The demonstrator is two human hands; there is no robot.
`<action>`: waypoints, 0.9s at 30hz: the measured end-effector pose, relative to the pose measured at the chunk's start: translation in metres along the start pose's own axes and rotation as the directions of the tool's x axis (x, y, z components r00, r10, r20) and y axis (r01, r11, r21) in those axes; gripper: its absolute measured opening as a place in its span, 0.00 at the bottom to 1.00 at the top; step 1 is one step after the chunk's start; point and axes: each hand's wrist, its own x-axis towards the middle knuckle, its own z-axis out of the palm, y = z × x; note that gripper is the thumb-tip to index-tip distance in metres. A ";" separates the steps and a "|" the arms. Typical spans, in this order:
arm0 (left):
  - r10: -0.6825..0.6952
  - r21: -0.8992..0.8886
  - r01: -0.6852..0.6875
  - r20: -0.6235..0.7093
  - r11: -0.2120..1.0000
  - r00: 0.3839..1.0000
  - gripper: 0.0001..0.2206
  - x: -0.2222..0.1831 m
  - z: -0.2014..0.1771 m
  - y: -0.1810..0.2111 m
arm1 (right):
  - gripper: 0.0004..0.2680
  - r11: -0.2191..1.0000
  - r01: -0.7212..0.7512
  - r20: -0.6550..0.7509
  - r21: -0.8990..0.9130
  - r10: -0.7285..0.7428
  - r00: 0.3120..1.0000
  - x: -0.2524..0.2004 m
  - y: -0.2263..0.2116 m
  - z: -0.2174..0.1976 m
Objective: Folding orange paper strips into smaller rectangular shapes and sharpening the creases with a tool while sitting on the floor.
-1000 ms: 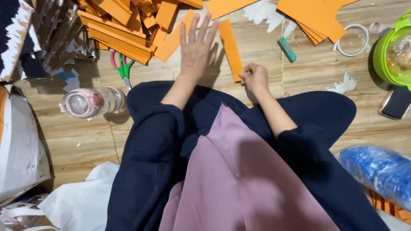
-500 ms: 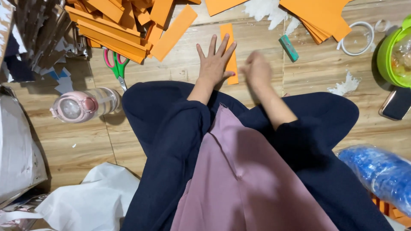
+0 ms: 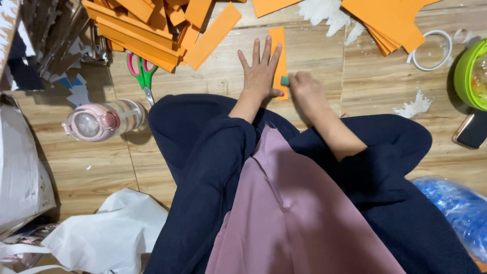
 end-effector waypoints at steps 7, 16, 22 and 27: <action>0.016 0.010 -0.016 -0.005 1.000 1.000 0.59 -0.002 -0.003 -0.001 | 0.08 0.971 0.132 -0.113 -0.197 -0.157 0.981 0.026 0.002 0.001; 0.020 0.039 -0.019 -0.025 0.999 0.999 0.58 -0.007 -0.015 -0.001 | 0.08 0.954 0.050 -0.295 -0.295 -0.141 0.945 0.113 0.044 0.032; 0.012 0.085 -0.013 0.007 0.996 1.000 0.61 -0.001 -0.013 0.000 | 0.05 0.999 0.038 -0.259 -0.040 -0.047 0.965 0.099 0.054 0.024; -0.008 0.136 0.010 -0.016 0.991 1.000 0.62 -0.002 -0.012 0.005 | 0.02 0.987 0.134 0.055 0.085 -0.138 0.989 0.036 0.017 -0.015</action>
